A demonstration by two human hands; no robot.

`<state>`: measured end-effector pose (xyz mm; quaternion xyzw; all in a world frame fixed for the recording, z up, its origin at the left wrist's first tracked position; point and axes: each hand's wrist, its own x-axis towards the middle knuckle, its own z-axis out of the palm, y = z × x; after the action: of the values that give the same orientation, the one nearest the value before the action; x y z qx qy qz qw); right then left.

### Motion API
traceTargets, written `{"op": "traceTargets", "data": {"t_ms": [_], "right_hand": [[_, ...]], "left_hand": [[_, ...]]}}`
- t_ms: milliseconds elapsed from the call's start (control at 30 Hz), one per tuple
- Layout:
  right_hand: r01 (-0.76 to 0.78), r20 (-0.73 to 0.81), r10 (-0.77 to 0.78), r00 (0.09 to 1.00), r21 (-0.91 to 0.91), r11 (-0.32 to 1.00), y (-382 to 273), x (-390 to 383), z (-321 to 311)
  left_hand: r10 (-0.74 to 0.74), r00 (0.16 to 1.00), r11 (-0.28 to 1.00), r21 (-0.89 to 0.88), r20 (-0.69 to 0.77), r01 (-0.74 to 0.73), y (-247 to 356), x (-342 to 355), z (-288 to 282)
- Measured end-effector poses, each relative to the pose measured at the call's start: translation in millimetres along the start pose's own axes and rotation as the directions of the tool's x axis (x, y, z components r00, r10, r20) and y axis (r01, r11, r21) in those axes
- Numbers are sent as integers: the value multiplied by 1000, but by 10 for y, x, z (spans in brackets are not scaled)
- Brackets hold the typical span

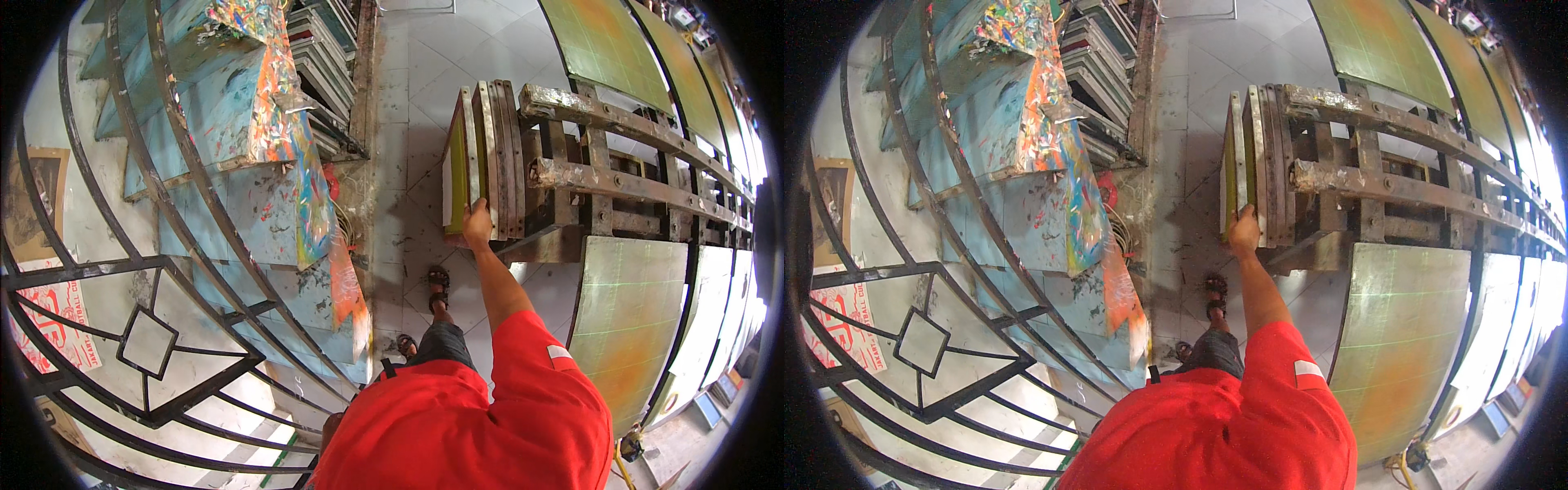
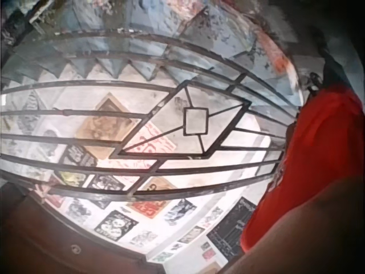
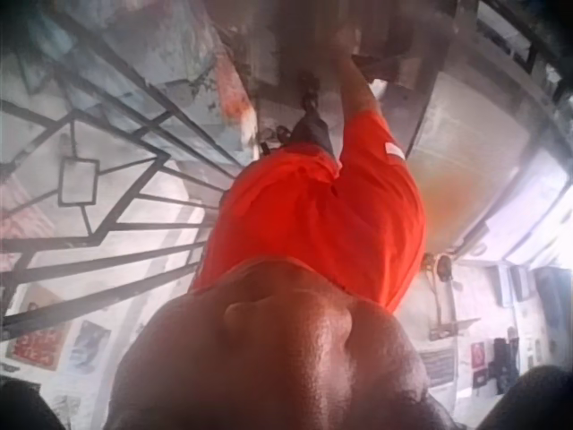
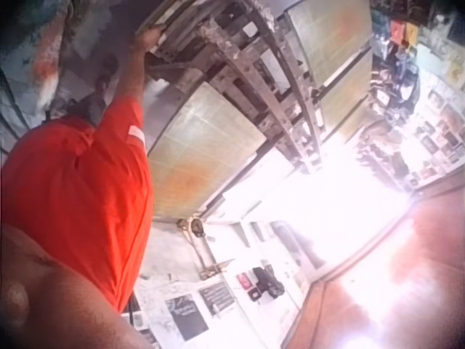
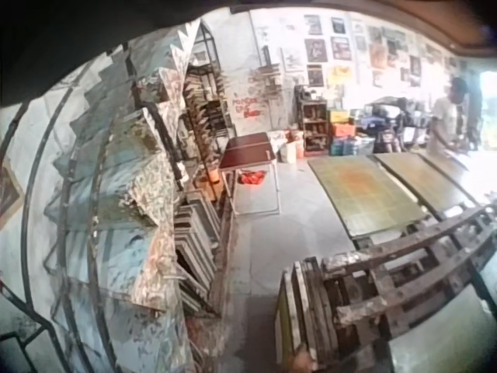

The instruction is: The person aligns printed sheets onto a screen printing table by hand, applies adhesive tape to the corners of the sheets to secure them, and then lifts and positions a screen printing frame over one of the aligned sheets.

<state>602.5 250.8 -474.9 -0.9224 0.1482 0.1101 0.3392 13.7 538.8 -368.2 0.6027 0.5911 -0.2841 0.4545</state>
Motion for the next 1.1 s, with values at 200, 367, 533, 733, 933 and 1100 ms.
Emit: {"op": "traceTargets", "data": {"t_ms": [200,367,533,733,933,1100], "right_hand": [[-90,11,90,996,-45,995,-15,41,60],[60,-28,-67,997,-186,981,2,60,26],[204,-91,-239,967,-289,935,-43,-81,-80],[203,-177,-277,944,-350,914,-159,-533,-325],[158,-260,-115,959,152,976,-282,-1891,-648],[427,-154,-400,903,399,811,-44,-3763,-1172]], "left_hand": [[-4,1000,1000,19,10,4,4,-9,-45],[9,1000,1000,21,22,-10,-20,21,-76],[49,998,998,25,36,-50,-83,120,-129],[161,984,985,58,75,-166,-127,409,-282],[334,915,918,144,224,-370,-223,1016,-246],[423,837,843,188,346,-504,-518,1550,-300]]}}
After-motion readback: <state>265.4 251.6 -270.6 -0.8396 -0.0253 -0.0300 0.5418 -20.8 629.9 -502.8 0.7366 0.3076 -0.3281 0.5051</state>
